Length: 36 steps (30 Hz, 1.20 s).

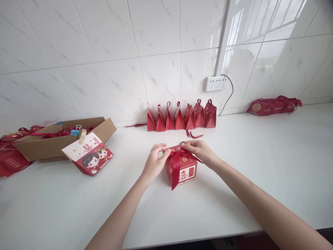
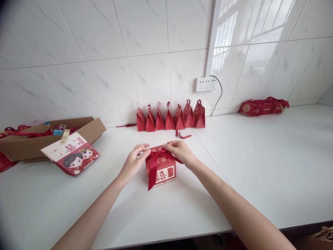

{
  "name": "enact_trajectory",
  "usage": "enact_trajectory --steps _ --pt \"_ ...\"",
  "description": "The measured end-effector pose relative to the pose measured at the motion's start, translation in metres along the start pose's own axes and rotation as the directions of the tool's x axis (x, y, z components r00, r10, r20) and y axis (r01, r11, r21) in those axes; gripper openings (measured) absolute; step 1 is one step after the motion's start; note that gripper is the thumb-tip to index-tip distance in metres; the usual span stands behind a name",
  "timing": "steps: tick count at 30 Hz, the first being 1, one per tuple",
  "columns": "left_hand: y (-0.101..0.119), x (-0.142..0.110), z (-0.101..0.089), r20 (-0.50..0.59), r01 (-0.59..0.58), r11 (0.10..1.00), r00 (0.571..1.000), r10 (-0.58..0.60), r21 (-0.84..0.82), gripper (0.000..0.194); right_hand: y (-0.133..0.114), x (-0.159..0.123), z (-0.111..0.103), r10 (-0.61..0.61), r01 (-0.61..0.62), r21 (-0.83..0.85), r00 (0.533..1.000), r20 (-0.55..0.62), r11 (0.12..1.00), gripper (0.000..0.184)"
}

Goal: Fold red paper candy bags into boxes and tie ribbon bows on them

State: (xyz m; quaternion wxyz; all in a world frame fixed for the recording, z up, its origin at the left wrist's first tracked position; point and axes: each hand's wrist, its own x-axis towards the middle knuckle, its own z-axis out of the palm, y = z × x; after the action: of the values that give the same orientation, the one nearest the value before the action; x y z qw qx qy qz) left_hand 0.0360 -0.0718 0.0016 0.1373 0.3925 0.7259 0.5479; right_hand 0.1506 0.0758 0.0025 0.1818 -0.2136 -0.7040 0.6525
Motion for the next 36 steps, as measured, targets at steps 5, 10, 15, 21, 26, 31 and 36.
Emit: enact_trajectory --steps 5,10,15,21,26,31,36 --pt "-0.001 -0.002 -0.002 -0.002 -0.008 1.000 1.000 0.008 0.029 0.022 -0.002 0.000 -0.005 0.087 -0.092 0.123 0.995 0.043 0.988 0.040" --pt "-0.002 -0.001 -0.004 0.018 -0.017 0.996 1.000 0.015 0.086 0.023 -0.003 0.001 -0.010 0.079 -0.086 0.114 0.995 0.060 0.990 0.041" --pt "0.003 -0.002 -0.005 0.023 -0.044 0.993 0.999 0.042 0.110 0.023 0.000 0.005 -0.017 0.046 -0.052 0.056 0.994 0.095 0.997 0.044" --pt "0.003 -0.004 -0.009 0.040 -0.089 0.983 0.996 0.083 0.158 0.020 0.000 0.006 -0.023 0.051 -0.049 -0.031 0.996 0.078 0.998 0.043" --pt "0.001 -0.003 -0.011 0.062 -0.148 0.962 0.989 0.138 0.229 0.020 -0.004 0.004 -0.026 0.051 -0.048 -0.077 0.998 0.040 0.996 0.038" --pt "0.002 -0.003 -0.011 0.081 -0.180 0.944 0.983 0.163 0.278 0.021 -0.004 0.006 -0.028 0.047 -0.049 -0.237 0.999 -0.014 0.970 0.042" --pt "0.004 -0.005 -0.009 0.058 -0.161 0.958 0.987 0.151 0.237 0.016 -0.014 -0.006 -0.019 -0.262 0.152 -0.382 0.931 -0.255 0.911 0.044"
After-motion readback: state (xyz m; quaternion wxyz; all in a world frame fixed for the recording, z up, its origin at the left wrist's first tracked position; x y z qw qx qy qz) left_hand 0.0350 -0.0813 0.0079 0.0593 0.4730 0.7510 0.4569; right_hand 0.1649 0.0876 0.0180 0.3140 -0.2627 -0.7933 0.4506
